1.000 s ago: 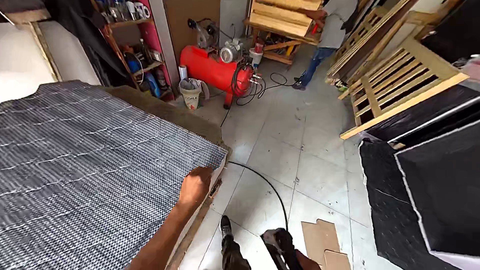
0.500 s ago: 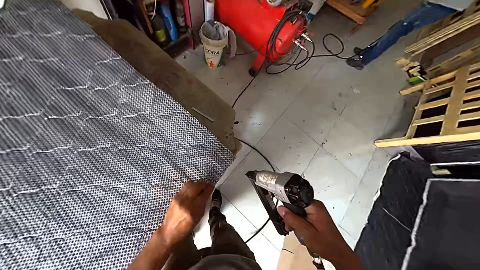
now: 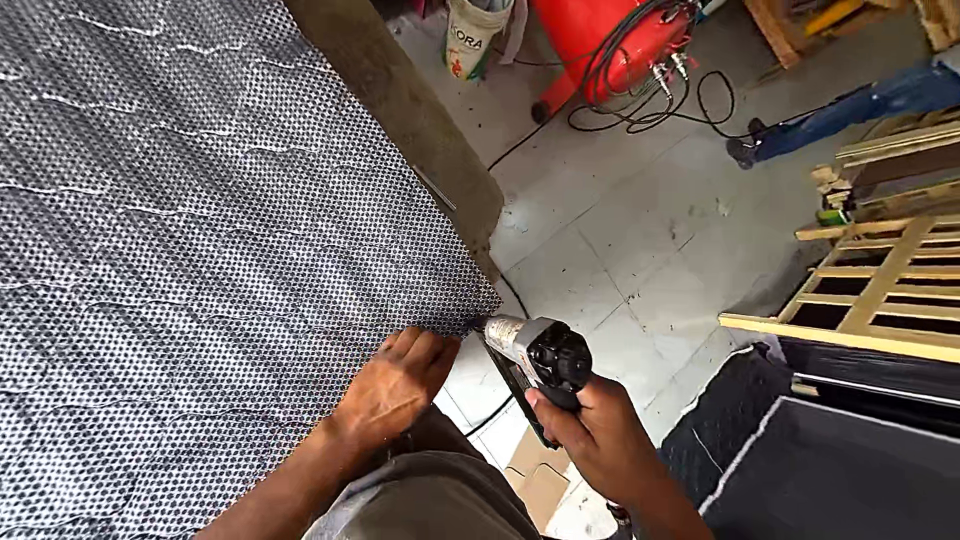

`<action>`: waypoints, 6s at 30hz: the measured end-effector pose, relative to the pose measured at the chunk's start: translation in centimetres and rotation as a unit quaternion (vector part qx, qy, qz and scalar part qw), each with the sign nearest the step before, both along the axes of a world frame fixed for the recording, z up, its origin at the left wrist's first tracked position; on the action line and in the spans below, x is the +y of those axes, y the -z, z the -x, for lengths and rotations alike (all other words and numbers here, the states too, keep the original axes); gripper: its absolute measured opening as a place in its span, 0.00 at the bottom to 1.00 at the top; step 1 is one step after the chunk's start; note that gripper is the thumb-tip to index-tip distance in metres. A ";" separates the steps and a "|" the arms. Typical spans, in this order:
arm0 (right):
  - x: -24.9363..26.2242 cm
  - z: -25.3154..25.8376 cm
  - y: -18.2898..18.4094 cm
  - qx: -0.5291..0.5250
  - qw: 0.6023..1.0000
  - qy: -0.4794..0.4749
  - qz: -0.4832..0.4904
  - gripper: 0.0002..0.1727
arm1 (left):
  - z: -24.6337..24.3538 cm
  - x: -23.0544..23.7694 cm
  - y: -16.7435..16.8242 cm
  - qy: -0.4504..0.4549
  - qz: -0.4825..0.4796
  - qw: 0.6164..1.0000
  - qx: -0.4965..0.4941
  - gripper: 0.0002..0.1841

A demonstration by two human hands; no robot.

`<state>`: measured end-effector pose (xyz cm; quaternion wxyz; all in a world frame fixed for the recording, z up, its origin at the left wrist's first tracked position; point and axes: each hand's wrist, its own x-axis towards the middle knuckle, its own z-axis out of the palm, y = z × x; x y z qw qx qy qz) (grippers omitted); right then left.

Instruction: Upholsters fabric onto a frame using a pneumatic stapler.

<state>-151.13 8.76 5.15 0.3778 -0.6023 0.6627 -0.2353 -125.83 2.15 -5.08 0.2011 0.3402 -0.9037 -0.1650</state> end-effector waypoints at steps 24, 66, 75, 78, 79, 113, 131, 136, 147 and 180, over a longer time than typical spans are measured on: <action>3.0 -6.9 -1.0 0.008 1.000 -0.009 -0.022 0.12 | -13.1 7.5 -1.4 -0.032 0.025 0.999 -0.019 0.15; 12.3 -27.0 -2.8 0.039 0.995 -0.095 0.009 0.12 | -29.3 17.4 -1.9 -0.105 0.010 0.994 -0.007 0.15; 14.2 -29.9 -1.8 0.068 0.996 -0.061 -0.006 0.12 | -37.2 23.2 -1.9 -0.126 0.019 0.991 -0.026 0.16; 14.9 -31.3 -2.7 0.057 0.996 -0.067 -0.006 0.11 | -37.3 23.0 -1.5 -0.120 0.020 0.992 -0.020 0.16; 15.3 -31.9 -3.1 0.051 0.996 -0.074 -0.009 0.11 | -37.4 23.1 -1.4 -0.115 0.018 0.993 -0.018 0.16; 24.2 -46.1 -1.0 0.035 0.998 -0.053 -0.018 0.11 | -51.9 31.1 -0.7 -0.098 0.044 0.994 -0.013 0.17; 27.8 -53.3 -1.6 0.048 0.998 -0.034 -0.019 0.08 | -64.7 38.4 -1.6 -0.135 0.055 0.988 -0.046 0.18; 29.4 -55.9 -1.9 0.041 0.998 -0.039 -0.014 0.10 | -65.8 38.8 -0.7 -0.123 0.055 0.991 -0.023 0.16; 33.5 -64.7 -2.2 0.047 0.998 -0.024 -0.037 0.10 | -66.3 38.1 -0.4 -0.081 0.029 0.996 0.012 0.13; 43.2 -79.8 -4.5 0.018 0.997 -0.054 -0.047 0.09 | -83.1 48.9 -2.6 -0.158 0.006 0.987 -0.019 0.19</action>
